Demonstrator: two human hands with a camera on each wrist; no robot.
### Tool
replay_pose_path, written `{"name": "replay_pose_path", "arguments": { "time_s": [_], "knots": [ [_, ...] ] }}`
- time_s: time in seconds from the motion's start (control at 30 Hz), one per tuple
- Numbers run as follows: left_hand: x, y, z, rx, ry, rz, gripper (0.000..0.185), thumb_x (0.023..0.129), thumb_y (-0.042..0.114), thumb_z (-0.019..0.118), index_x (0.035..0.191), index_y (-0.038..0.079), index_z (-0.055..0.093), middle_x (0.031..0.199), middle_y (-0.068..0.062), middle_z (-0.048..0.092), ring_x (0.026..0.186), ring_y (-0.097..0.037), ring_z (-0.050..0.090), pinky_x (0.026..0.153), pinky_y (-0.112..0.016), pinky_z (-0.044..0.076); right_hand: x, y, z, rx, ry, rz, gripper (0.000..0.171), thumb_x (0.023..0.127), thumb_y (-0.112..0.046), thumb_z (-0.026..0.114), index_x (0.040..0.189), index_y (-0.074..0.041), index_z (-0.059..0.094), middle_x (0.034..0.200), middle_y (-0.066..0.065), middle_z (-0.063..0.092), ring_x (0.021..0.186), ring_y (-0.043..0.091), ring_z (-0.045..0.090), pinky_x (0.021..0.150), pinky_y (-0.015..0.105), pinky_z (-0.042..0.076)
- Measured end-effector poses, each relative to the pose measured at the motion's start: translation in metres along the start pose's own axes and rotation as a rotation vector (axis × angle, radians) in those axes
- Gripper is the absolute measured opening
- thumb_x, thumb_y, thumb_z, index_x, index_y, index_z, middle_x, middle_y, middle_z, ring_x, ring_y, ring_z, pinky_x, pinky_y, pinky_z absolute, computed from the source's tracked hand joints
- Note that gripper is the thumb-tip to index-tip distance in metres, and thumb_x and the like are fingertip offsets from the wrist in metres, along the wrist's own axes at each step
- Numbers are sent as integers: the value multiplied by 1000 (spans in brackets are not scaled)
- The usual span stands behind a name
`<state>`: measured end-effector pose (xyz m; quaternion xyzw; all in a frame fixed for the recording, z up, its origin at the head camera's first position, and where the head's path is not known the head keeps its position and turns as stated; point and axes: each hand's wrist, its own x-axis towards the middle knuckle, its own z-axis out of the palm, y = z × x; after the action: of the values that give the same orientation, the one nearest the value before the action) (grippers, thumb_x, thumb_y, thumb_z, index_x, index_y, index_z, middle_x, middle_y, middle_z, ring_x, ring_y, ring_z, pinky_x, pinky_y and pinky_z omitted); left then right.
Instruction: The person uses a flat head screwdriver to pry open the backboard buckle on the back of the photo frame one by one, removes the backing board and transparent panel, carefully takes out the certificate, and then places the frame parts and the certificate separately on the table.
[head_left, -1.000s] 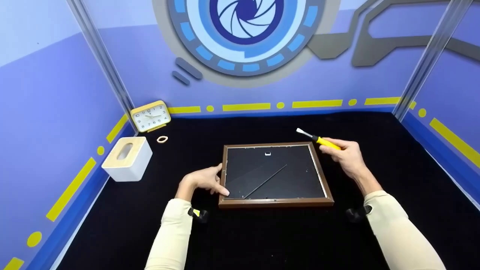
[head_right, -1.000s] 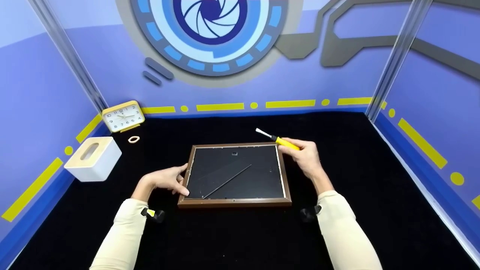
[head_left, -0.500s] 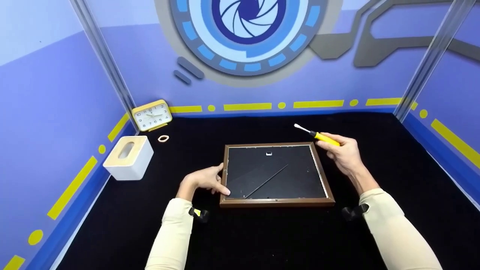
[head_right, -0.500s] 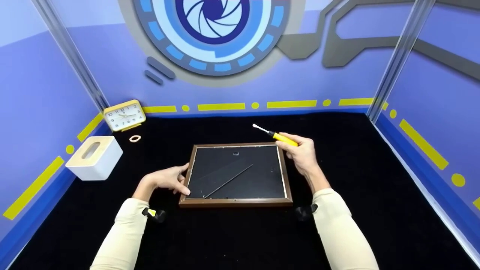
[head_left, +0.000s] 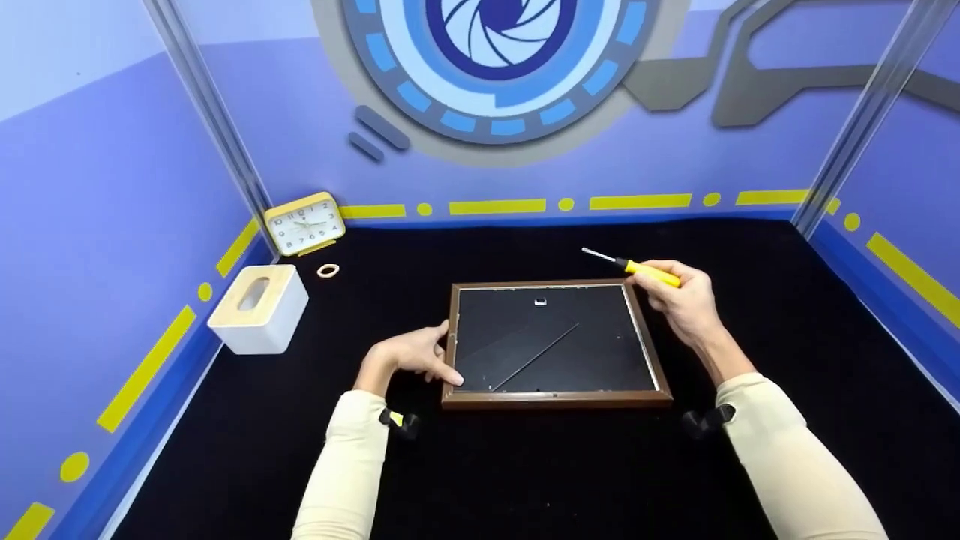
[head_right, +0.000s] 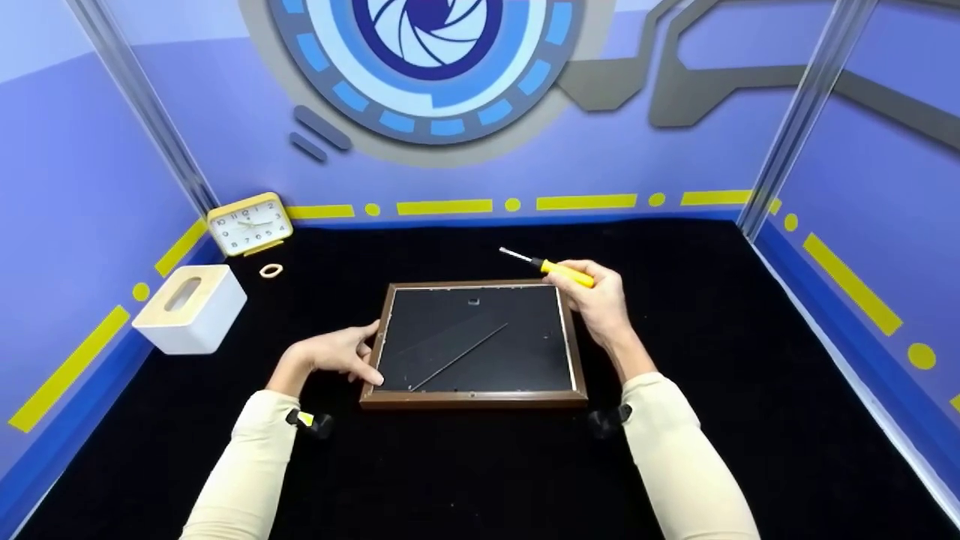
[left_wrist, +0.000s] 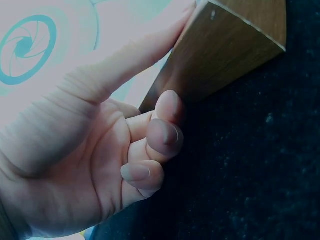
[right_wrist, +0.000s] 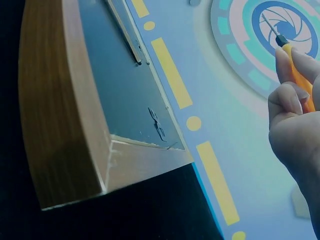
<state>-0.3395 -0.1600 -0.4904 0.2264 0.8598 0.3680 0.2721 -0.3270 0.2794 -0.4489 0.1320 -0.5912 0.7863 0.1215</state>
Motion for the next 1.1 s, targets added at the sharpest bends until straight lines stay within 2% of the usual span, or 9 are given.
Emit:
{"name": "replay_pose_path", "arguments": {
  "time_s": [0.1,0.2,0.3,0.43,0.63,0.87,1.0,1.1],
  "knots": [
    [0,0,-2,0,0,4,128,76,31,89,156,-6,-4,57,0,58,47,-12,51,46,-23,38,0,-1,3,-30,12,11,35,81,11,76,113,20,64,82,12,70,55,8,46,45,17,33],
    [-1,0,-1,2,-1,1,128,76,32,89,156,-6,-3,57,0,58,46,-12,51,46,-23,38,-3,1,5,-51,-12,37,42,80,12,77,119,19,62,86,13,73,56,9,47,44,17,32],
    [-2,0,0,2,-3,0,128,76,32,89,156,-6,-4,57,0,58,47,-13,51,46,-24,39,-5,3,7,-65,-51,55,42,83,9,75,122,15,62,89,17,74,53,8,47,43,15,31],
    [-1,0,0,5,-4,0,129,76,32,89,156,-6,-4,57,0,58,47,-12,51,46,-24,39,-5,4,12,-68,-109,62,43,88,7,71,126,19,56,88,18,75,48,5,42,41,14,29],
    [1,1,-1,4,0,-4,129,75,31,89,157,-4,-4,57,-1,58,46,-12,50,46,-24,39,-1,4,24,-101,-157,95,38,89,3,72,121,19,60,84,17,74,45,5,41,41,15,28],
    [2,0,1,-14,-13,-8,129,76,30,89,157,-4,-5,56,0,58,45,-12,49,45,-23,38,4,9,46,-306,-208,136,42,77,-3,86,112,13,69,81,7,71,48,6,42,43,16,32],
    [1,0,1,-28,-14,-7,129,76,29,89,157,-4,-5,56,0,57,46,-12,50,45,-23,38,7,18,59,-346,-255,176,39,79,-6,85,111,9,71,80,8,72,46,5,39,42,16,29],
    [1,0,0,-38,-9,0,128,76,27,89,157,-3,-5,56,-1,57,46,-12,51,45,-23,38,8,27,71,-317,-266,221,35,83,-10,82,112,7,72,84,13,74,46,4,38,42,16,28]
  ]
}}
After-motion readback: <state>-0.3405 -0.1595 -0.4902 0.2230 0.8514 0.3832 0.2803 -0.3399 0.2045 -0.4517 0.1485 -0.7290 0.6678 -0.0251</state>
